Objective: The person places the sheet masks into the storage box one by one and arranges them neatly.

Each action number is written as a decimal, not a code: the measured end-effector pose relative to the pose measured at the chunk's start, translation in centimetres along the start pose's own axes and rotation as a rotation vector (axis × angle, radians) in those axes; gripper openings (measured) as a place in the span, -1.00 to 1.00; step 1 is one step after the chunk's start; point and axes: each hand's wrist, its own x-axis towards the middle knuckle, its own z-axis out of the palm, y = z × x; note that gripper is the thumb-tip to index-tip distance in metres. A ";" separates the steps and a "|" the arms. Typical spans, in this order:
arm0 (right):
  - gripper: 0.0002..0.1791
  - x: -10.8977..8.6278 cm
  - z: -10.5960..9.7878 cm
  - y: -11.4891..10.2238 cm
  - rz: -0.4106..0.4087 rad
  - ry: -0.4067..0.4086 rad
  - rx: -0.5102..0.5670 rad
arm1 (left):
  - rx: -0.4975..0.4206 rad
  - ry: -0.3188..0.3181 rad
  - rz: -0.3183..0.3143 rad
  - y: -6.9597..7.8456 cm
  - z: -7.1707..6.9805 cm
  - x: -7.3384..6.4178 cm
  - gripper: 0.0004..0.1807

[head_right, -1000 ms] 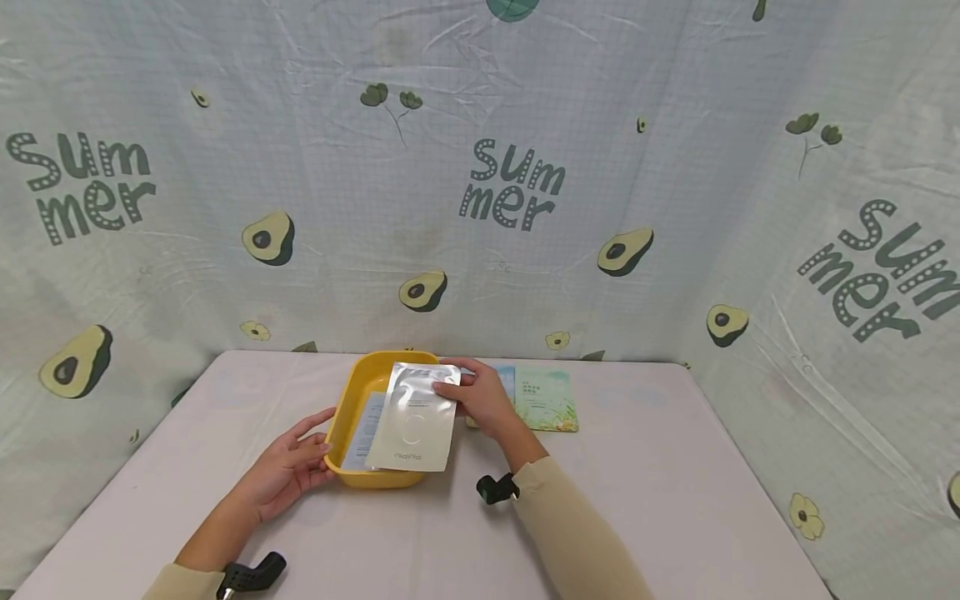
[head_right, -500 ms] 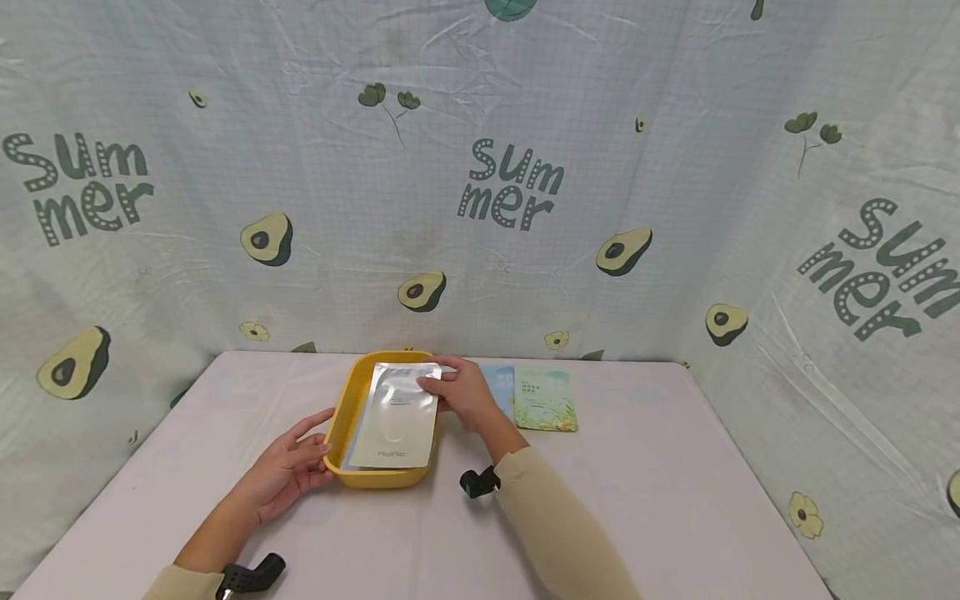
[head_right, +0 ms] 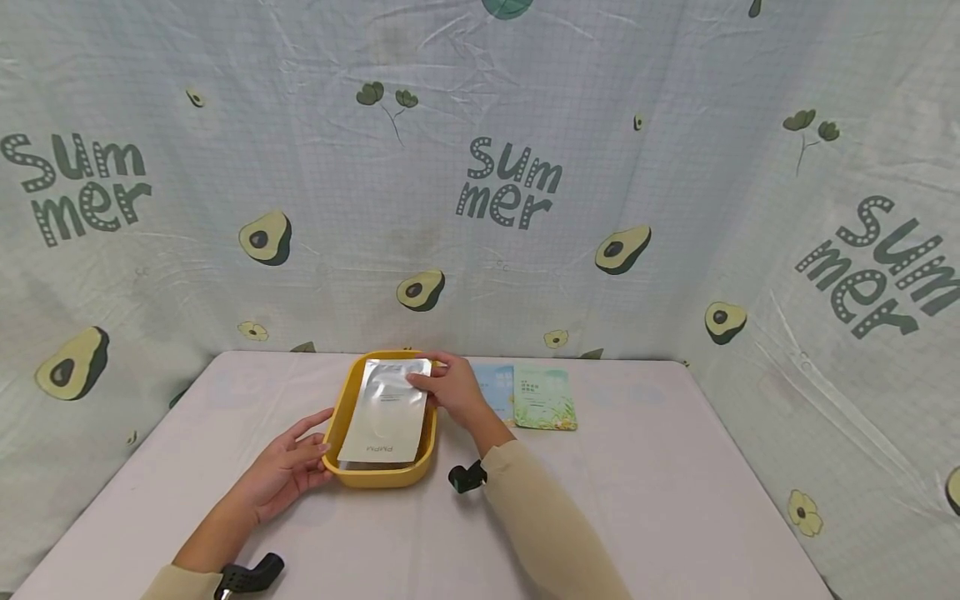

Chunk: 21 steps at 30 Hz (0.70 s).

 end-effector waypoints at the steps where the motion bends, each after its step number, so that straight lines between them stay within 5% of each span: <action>1: -0.49 0.0 0.1 -0.1 0.002 0.006 -0.006 | 0.001 0.000 0.000 0.0 0.0 0.0 -0.20; 21: -0.57 0.2 1.6 -0.6 -0.050 0.031 -0.253 | -0.003 -0.008 -0.009 0.0 -0.2 0.1 -0.20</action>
